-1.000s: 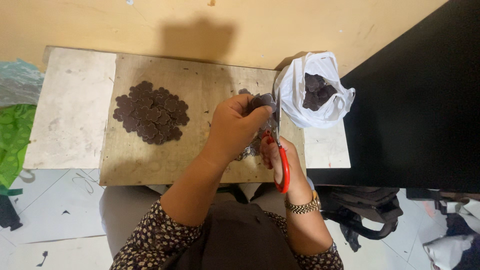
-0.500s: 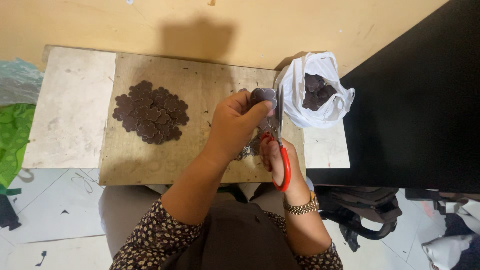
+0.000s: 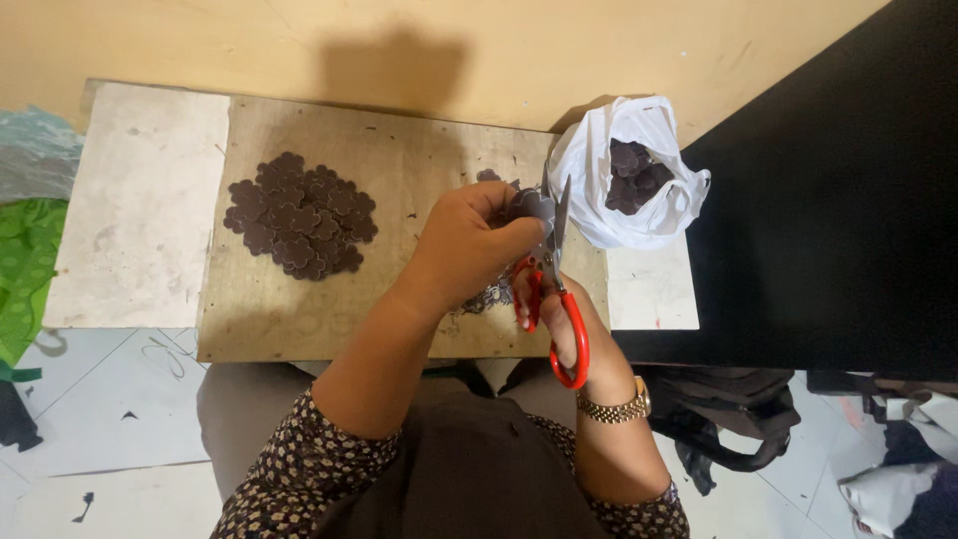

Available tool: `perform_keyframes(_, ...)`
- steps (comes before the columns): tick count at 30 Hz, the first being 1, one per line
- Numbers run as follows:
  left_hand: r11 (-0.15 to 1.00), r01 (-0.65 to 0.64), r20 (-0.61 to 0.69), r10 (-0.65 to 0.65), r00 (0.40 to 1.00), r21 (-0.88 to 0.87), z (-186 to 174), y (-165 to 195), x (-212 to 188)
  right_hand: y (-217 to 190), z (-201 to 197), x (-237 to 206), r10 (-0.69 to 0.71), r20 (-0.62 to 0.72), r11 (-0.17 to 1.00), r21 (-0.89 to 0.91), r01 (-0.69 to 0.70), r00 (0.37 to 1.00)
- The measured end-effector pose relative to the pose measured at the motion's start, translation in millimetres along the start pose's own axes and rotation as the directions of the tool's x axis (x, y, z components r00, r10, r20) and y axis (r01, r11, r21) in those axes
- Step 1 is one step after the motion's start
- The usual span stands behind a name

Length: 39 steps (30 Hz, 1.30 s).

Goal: The person uses red-handled scissors to cut a dark brown material into flower-shaped pieces. They hold the material with the left hand and cut with the right, placing finished pieces into a pile on the table.

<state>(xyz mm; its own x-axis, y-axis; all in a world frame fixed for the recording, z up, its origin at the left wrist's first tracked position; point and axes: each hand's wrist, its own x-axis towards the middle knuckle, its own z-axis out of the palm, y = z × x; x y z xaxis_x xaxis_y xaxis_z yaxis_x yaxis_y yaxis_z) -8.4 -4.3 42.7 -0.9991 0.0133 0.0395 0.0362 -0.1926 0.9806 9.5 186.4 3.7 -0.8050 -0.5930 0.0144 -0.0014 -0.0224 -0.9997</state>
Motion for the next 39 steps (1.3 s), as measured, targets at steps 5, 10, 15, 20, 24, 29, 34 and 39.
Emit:
perform_keyframes(5,0.999,0.002,-0.022,-0.001,1.000,0.043,0.3,5.0,-1.3,-0.7,-2.0,-1.9,0.044,-0.020,0.997,-0.062,-0.046,0.999)
perform_keyframes(10,0.999,-0.001,-0.022,0.002,1.000,0.034,-0.6,7.7,-4.2,-5.7,-2.7,-5.6,-0.034,0.037,0.990,-0.134,0.039,0.999)
perform_keyframes(15,0.993,0.000,-0.044,0.006,0.999,0.122,-0.2,8.6,-4.3,-10.8,-1.4,-5.0,-0.030,0.018,0.973,-0.228,0.033,0.999)
perform_keyframes(20,1.000,-0.001,-0.033,0.001,0.999,-0.010,1.6,8.0,-3.5,-14.1,0.3,-6.3,-0.069,0.036,0.976,-0.206,0.075,0.997)
perform_keyframes(24,0.998,0.002,-0.056,0.002,0.998,0.067,-0.2,4.8,-3.8,-13.0,-0.8,-4.9,-0.063,0.040,0.969,-0.236,0.070,0.997)
perform_keyframes(29,0.998,-0.048,-0.031,0.047,0.998,-0.034,0.9,-3.5,-1.3,-5.0,0.0,-5.7,-0.067,0.000,0.979,-0.194,0.065,0.998)
perform_keyframes(34,0.969,-0.027,-0.003,0.027,1.000,-0.247,13.3,-9.2,-1.0,5.1,2.7,-2.4,-0.112,-0.121,0.976,-0.202,0.086,0.986)
perform_keyframes(39,0.951,0.002,-0.051,-0.019,0.999,-0.310,22.3,-7.4,-4.7,7.4,5.1,0.2,-0.137,-0.147,0.969,-0.224,0.102,0.980)
